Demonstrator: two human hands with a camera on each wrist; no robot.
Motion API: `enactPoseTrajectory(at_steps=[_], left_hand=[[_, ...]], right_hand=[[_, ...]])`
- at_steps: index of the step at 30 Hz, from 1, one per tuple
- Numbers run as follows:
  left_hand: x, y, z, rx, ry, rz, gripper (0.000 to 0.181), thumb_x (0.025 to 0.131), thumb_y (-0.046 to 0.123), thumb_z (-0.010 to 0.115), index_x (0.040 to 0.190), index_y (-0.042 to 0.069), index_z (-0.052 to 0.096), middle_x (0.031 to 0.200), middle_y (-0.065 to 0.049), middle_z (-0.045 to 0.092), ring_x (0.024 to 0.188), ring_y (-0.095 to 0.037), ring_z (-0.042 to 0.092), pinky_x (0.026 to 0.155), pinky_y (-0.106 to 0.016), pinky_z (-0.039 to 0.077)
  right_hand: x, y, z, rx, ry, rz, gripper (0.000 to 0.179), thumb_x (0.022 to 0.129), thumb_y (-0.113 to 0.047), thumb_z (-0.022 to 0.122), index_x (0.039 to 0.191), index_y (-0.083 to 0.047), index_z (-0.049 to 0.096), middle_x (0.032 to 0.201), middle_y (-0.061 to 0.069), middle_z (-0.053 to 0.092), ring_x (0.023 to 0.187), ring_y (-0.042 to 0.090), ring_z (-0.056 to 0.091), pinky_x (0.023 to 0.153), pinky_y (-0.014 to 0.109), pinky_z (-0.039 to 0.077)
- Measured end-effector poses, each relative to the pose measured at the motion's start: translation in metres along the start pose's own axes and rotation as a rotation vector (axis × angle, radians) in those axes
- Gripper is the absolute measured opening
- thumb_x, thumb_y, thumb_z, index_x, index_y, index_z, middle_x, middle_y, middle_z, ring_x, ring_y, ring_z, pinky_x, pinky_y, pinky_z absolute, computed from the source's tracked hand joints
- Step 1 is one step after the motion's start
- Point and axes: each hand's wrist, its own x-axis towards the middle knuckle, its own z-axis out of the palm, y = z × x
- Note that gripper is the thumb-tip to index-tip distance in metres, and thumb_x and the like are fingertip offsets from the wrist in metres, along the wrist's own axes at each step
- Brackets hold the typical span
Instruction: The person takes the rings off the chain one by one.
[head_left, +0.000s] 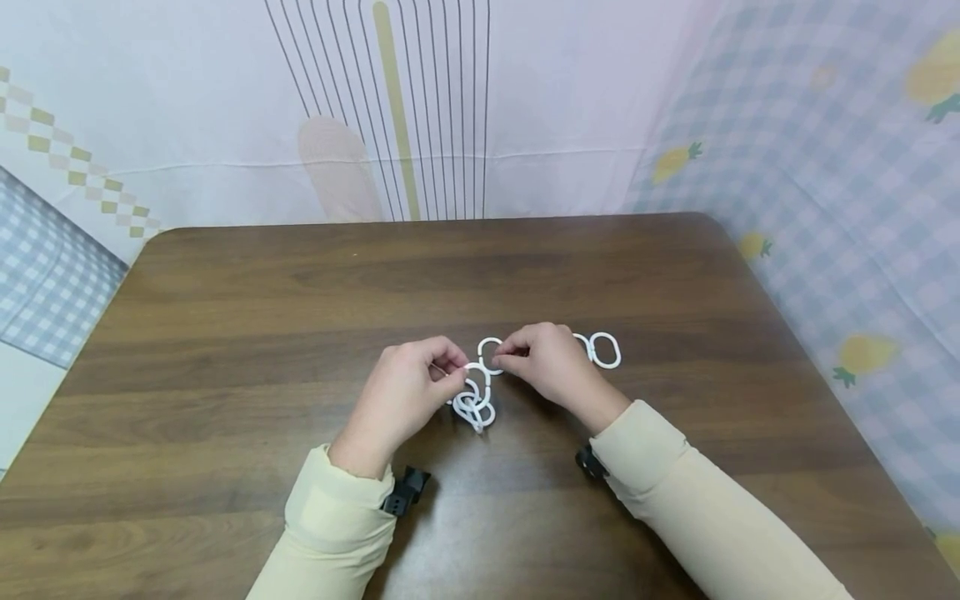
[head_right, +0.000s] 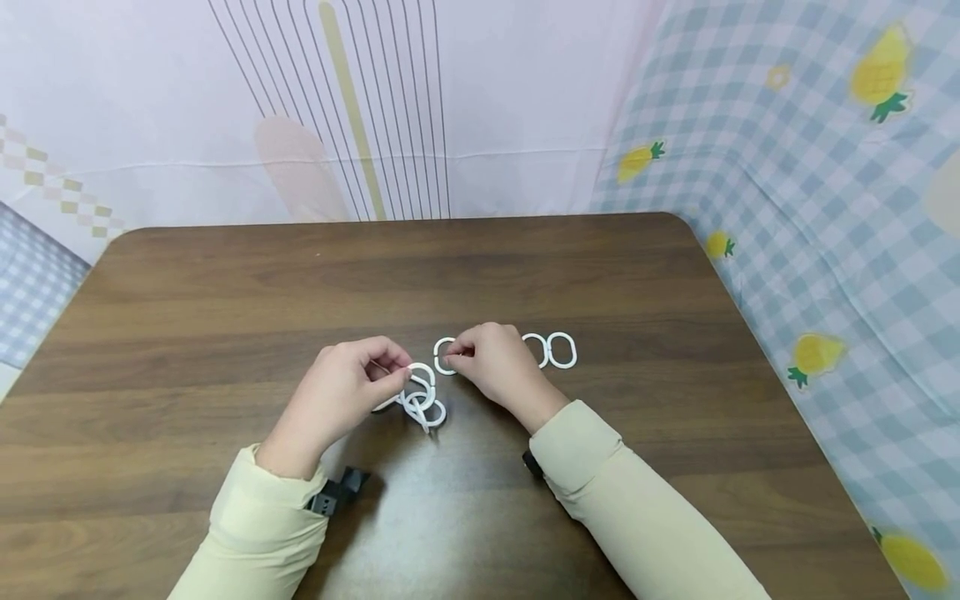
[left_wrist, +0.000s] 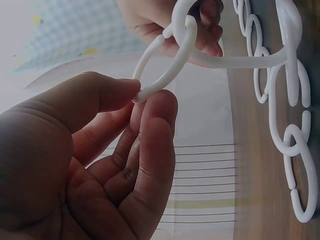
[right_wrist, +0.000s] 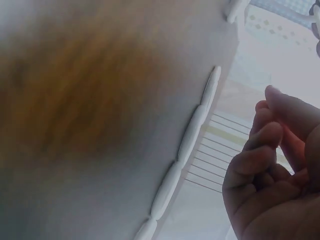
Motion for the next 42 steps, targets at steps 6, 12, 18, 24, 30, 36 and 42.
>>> enactPoseTrajectory(at_steps=[6, 12, 18, 24, 30, 36, 42], left_hand=[[0.000, 0.001, -0.001, -0.028, 0.003, 0.006, 0.004, 0.085, 0.007, 0.074, 0.089, 0.010, 0.074, 0.077, 0.006, 0.070, 0.071, -0.008, 0.065, 0.070, -0.029, 0.055], [-0.001, 0.003, -0.002, -0.060, -0.003, -0.002, 0.004, 0.085, 0.008, 0.074, 0.089, 0.011, 0.074, 0.076, 0.007, 0.070, 0.067, -0.005, 0.063, 0.067, -0.027, 0.053], [-0.001, 0.004, -0.004, -0.072, 0.004, 0.002, 0.005, 0.086, 0.009, 0.074, 0.088, 0.013, 0.074, 0.075, 0.007, 0.070, 0.066, -0.006, 0.062, 0.064, -0.026, 0.052], [-0.001, 0.004, -0.004, -0.084, 0.011, 0.026, 0.004, 0.086, 0.008, 0.073, 0.089, 0.009, 0.075, 0.078, 0.006, 0.072, 0.071, -0.007, 0.066, 0.069, -0.028, 0.055], [-0.001, 0.004, -0.006, -0.078, 0.019, 0.035, 0.004, 0.086, 0.007, 0.073, 0.089, 0.009, 0.075, 0.078, 0.005, 0.071, 0.072, -0.008, 0.066, 0.070, -0.029, 0.055], [0.000, 0.003, -0.006, -0.060, 0.017, 0.028, 0.004, 0.087, 0.008, 0.073, 0.090, 0.010, 0.075, 0.078, 0.006, 0.071, 0.072, -0.009, 0.065, 0.070, -0.029, 0.055], [0.000, 0.002, -0.007, -0.052, 0.007, 0.024, 0.004, 0.087, 0.008, 0.074, 0.091, 0.010, 0.075, 0.080, 0.006, 0.071, 0.073, -0.009, 0.065, 0.072, -0.030, 0.054]], right_hand=[[-0.011, 0.000, 0.001, 0.105, -0.128, -0.062, 0.008, 0.086, -0.016, 0.080, 0.093, -0.013, 0.081, 0.085, -0.006, 0.074, 0.081, 0.009, 0.063, 0.076, 0.030, 0.052], [-0.016, 0.002, 0.007, 0.252, -0.281, -0.132, 0.010, 0.084, -0.006, 0.079, 0.094, -0.008, 0.078, 0.078, -0.007, 0.071, 0.073, 0.005, 0.059, 0.069, 0.023, 0.051], [-0.016, 0.001, 0.009, 0.320, -0.277, -0.219, 0.010, 0.083, -0.005, 0.080, 0.092, -0.008, 0.078, 0.080, -0.008, 0.069, 0.076, 0.006, 0.058, 0.071, 0.023, 0.050], [-0.016, 0.001, 0.009, 0.290, -0.226, -0.298, 0.006, 0.083, -0.009, 0.081, 0.086, -0.013, 0.080, 0.080, -0.010, 0.065, 0.077, 0.007, 0.057, 0.073, 0.026, 0.048], [-0.018, 0.001, 0.006, 0.309, -0.214, -0.284, 0.005, 0.085, -0.015, 0.081, 0.084, -0.010, 0.079, 0.082, -0.010, 0.068, 0.080, 0.009, 0.059, 0.076, 0.028, 0.049], [-0.022, 0.001, 0.003, 0.330, -0.214, -0.225, 0.007, 0.086, -0.008, 0.079, 0.080, -0.012, 0.078, 0.075, -0.008, 0.065, 0.072, 0.010, 0.058, 0.068, 0.025, 0.049], [-0.026, 0.002, 0.002, 0.405, -0.240, -0.114, 0.007, 0.089, -0.012, 0.077, 0.089, -0.006, 0.079, 0.074, 0.000, 0.070, 0.066, 0.012, 0.063, 0.062, 0.028, 0.056]])
